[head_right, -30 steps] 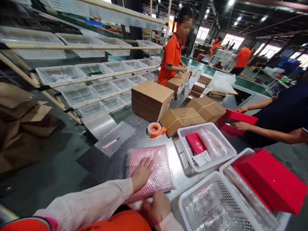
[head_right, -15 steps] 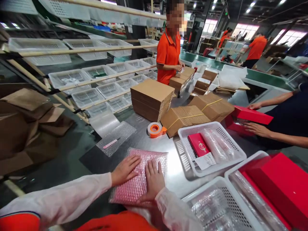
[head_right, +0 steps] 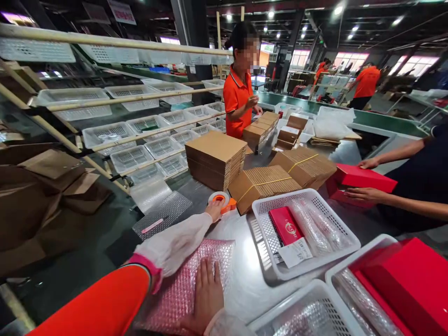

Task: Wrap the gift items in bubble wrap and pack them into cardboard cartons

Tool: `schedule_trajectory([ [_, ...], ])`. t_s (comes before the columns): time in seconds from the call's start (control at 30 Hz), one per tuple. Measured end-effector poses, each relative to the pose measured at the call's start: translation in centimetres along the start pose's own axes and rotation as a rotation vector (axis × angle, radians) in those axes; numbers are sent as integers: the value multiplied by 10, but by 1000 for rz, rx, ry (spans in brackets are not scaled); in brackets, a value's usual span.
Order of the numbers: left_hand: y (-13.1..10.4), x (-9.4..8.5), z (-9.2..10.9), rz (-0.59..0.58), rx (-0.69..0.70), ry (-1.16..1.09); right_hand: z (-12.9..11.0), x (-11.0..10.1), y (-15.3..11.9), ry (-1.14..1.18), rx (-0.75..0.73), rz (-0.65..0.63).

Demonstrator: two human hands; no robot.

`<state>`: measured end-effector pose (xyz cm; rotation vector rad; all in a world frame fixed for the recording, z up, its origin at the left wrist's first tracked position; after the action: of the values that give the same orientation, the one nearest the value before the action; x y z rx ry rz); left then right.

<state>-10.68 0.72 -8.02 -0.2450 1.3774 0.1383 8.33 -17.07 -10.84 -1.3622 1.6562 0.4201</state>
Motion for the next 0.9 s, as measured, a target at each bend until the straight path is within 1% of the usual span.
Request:
schedule_trajectory([
  [0.03, 6, 1, 3, -26, 8, 11, -1, 3, 1, 16, 6, 16],
  [0.07, 7, 0, 4, -50, 24, 18, -2, 5, 2, 28, 13, 35],
  [0.1, 3, -3, 2, -69, 42, 22, -2, 8, 3, 37, 20, 54],
  [0.17, -15, -18, -6, -96, 60, 15, -3, 13, 4, 52, 29, 92],
  [0.23, -45, -41, -20, -115, 37, -7, -2, 18, 5, 67, 29, 126],
  [0.33, -108, -79, -37, -146, -3, -93, 1, 22, 7, 73, 23, 167],
  [0.4, -150, -95, -40, -145, -72, -229, 3, 23, 9, 65, 15, 196],
  [0.43, -168, -100, -38, -129, -124, -289, 3, 22, 10, 62, 8, 206],
  [0.5, -194, -100, -31, -82, -233, -348, 2, 21, 11, 58, -1, 212],
  [0.53, -200, -97, -26, -59, -273, -337, 0, 22, 11, 54, -1, 209],
  [0.6, -203, -87, -16, -47, -321, -300, -3, 23, 8, 42, 9, 196],
  [0.7, -195, -70, -5, -105, -390, -243, -4, 18, 0, 20, -3, 177],
  [0.73, -192, -66, -2, -134, -407, -230, -2, 11, -1, 28, -16, 180],
  [0.8, -191, -60, 2, -176, -435, -213, 7, -13, 6, 69, -8, 207],
  [0.83, -192, -59, 3, -180, -447, -207, 14, -30, 15, 96, 16, 231],
  [0.9, -199, -57, 5, -176, -471, -200, 28, -66, 46, 122, 77, 281],
])
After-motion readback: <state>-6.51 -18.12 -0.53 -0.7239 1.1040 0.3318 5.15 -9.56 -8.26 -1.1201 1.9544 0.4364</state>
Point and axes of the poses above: each hand's wrist, its own y-axis towards the middle knuckle, its own x-axis out of the palm, z = x × y, the point moved 3 cm from there along y, towards the middle knuckle, and after that the axes turned 4 degrees about y, right-handed, at the moved point
